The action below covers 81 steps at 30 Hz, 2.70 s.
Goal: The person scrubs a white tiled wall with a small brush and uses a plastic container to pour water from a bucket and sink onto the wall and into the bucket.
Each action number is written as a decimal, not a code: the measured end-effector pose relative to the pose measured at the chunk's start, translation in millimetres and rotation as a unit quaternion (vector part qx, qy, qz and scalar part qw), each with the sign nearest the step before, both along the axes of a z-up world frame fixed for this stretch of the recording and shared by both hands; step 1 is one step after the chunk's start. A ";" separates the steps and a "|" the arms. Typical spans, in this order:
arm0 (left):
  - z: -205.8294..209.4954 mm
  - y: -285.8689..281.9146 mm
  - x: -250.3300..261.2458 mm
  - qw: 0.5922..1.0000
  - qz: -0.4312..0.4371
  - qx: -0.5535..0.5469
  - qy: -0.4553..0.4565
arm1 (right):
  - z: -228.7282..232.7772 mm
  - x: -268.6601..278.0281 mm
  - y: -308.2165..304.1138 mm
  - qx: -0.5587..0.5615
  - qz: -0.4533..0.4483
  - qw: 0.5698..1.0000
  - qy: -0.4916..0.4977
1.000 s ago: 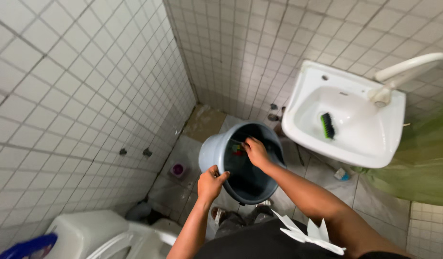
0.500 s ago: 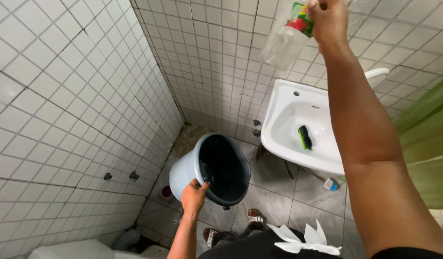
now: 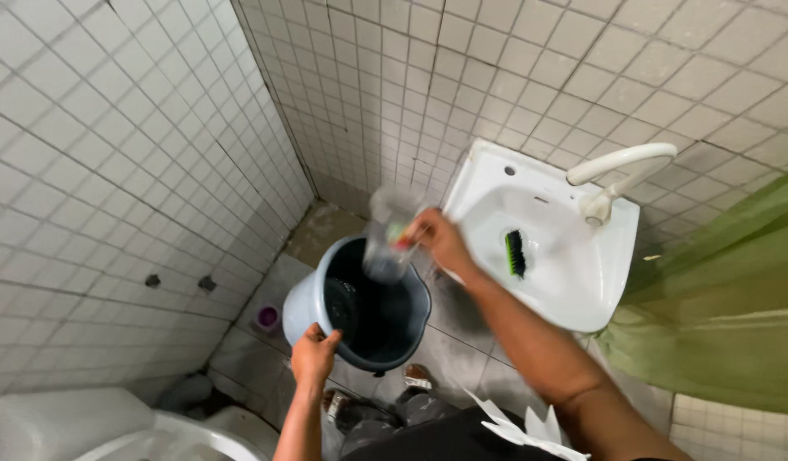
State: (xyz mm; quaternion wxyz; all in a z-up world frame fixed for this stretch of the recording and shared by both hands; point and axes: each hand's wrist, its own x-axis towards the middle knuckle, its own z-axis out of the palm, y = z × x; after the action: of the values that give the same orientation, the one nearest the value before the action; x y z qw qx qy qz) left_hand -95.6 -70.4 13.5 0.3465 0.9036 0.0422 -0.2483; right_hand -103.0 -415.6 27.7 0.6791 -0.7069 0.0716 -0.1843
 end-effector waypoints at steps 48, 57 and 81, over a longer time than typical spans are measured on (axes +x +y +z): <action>-33.5 -14.0 -317.7 0.979 -0.046 -0.169 0.105 | -32.9 -378.3 -47.8 -0.317 -0.046 0.922 0.216; -70.5 -49.5 -342.3 0.955 0.062 -0.262 0.121 | 325.9 -263.2 -290.2 -0.320 -0.281 0.901 0.087; -19.0 4.6 -423.2 0.958 0.065 -0.271 0.065 | -66.9 -455.3 77.0 -0.086 0.128 0.975 0.162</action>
State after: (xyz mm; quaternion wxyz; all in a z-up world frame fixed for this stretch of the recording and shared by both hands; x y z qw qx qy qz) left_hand -518.8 -65.9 -5.5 0.5904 0.7528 0.0541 -0.2860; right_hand -558.4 -338.6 -39.2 0.6133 -0.7863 0.0739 0.0155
